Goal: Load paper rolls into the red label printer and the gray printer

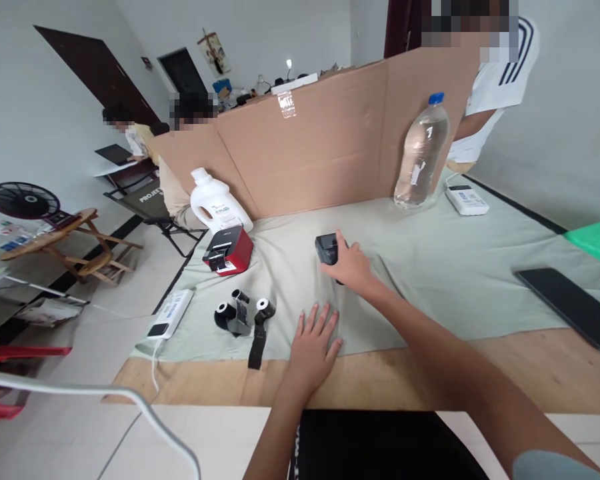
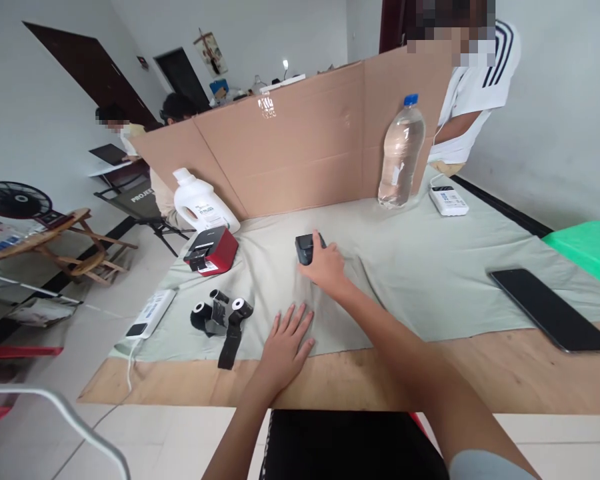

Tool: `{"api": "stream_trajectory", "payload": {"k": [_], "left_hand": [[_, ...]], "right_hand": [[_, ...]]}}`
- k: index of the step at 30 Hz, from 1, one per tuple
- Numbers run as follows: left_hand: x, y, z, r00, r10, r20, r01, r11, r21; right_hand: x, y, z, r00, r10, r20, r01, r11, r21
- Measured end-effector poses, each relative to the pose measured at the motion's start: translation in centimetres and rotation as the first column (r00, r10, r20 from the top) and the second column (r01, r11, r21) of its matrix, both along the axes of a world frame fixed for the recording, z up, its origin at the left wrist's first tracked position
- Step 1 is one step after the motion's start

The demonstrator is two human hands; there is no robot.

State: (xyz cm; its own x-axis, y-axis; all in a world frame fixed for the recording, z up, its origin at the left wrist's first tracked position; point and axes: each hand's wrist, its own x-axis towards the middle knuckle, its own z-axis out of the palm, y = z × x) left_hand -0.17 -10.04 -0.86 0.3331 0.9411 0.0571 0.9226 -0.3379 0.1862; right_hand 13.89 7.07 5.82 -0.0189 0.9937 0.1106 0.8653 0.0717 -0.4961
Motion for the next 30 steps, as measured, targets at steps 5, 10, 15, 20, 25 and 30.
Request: {"api": "stream_trajectory", "payload": {"k": [5,10,15,20,25,30], "left_hand": [[0.1,-0.2,0.1,0.999,0.016,0.046,-0.016,1.000,-0.013],[-0.2,0.0,1.2,0.988,0.051,0.147,-0.047,0.998,-0.031],[-1.7,6.4,4.6,0.814,0.405,0.416,-0.406,0.909,-0.092],[-2.3,15.8,4.4,0.754,0.385,0.532,-0.387,0.915,-0.114],[-2.0,17.6,1.0,0.796,0.352,0.492,-0.392,0.920,-0.023],[-2.5,17.1,-0.1,0.824,0.382,0.419,-0.409,0.912,-0.029]], "right_hand": [[-4.4,-0.3,-2.1,0.999,-0.051,-0.001,0.051,0.998,0.028],[-3.6,-0.4,-2.3,0.993,-0.107,-0.050,0.106,0.994,-0.027],[0.2,2.4,-3.0,0.943,0.119,-0.312,-0.099,0.992,0.078],[1.6,4.7,-6.3,0.753,0.250,-0.609,-0.230,0.967,0.112],[1.5,4.3,-8.4,0.707,0.252,-0.661,-0.212,0.967,0.142],[1.4,4.3,-8.4,0.681,0.225,-0.697,-0.188,0.973,0.130]]}}
